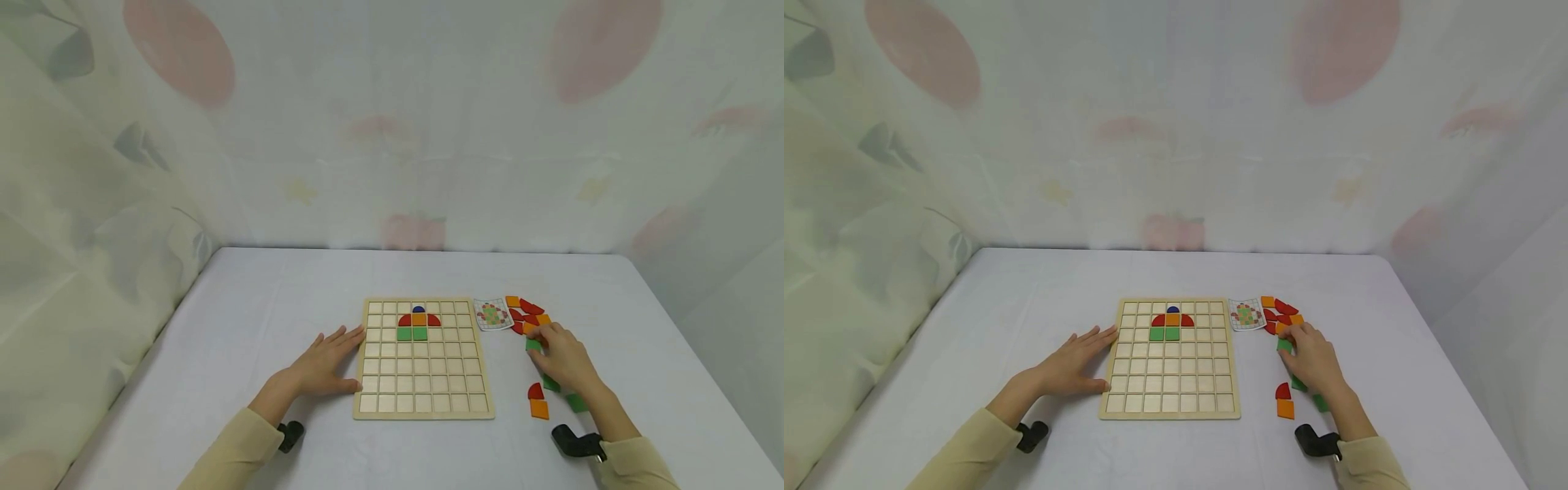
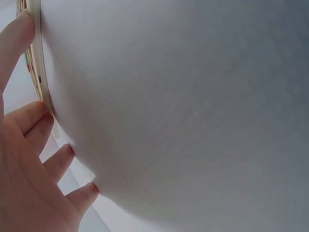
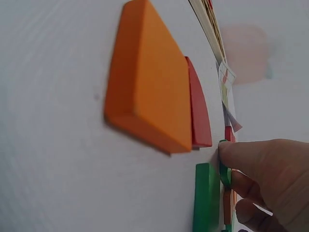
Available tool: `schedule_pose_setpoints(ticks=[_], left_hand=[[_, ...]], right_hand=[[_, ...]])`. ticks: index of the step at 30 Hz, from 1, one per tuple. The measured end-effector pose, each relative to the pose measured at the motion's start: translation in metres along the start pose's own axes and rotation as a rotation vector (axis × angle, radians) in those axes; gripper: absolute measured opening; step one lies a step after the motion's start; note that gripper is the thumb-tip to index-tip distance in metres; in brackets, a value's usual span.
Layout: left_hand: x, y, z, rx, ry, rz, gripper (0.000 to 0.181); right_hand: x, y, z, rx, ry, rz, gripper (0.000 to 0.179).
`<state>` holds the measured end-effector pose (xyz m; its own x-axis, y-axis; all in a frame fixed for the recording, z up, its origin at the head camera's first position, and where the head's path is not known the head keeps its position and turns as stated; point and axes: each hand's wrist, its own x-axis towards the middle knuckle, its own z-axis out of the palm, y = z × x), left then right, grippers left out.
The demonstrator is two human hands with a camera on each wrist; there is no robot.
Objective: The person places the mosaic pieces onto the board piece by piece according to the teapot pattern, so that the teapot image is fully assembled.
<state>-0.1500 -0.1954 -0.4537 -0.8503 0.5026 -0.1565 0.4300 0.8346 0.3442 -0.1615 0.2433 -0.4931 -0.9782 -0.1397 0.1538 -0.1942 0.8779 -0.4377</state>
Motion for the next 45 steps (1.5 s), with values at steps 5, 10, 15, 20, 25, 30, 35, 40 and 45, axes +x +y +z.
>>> schedule_pose_setpoints(ticks=[5,10,15,20,25,30,35,40,45], left_hand=[[0.000,0.002,-0.001,-0.016,-0.003,-0.001,0.088],[0.001,0.002,-0.001,-0.013,-0.005,-0.005,0.088],[0.001,0.001,-0.001,-0.010,-0.004,-0.006,0.088],[0.002,0.000,-0.001,-0.006,-0.001,-0.007,0.088],[0.001,0.000,-0.002,-0.008,0.002,-0.008,0.088],[-0.001,-0.001,-0.003,-0.012,-0.002,-0.009,0.087],[-0.002,0.000,-0.005,-0.019,0.000,0.003,0.087],[-0.003,0.000,-0.005,-0.009,0.003,0.008,0.086],[-0.004,-0.001,-0.005,-0.007,0.003,0.004,0.087]], right_hand=[[0.000,0.000,0.000,-0.005,0.003,-0.013,0.028],[-0.001,0.002,0.001,0.008,0.007,-0.009,0.029],[0.001,0.001,-0.001,0.042,0.020,0.001,0.031],[0.004,-0.006,-0.002,0.088,0.048,-0.029,0.027],[0.009,-0.020,-0.002,0.135,0.074,-0.082,0.024],[0.017,-0.035,0.002,0.159,0.061,-0.112,0.025],[0.023,-0.051,0.013,0.148,0.051,-0.140,0.025],[0.027,-0.069,0.020,0.176,0.049,-0.162,0.025],[0.033,-0.084,0.027,0.211,0.041,-0.182,0.023]])
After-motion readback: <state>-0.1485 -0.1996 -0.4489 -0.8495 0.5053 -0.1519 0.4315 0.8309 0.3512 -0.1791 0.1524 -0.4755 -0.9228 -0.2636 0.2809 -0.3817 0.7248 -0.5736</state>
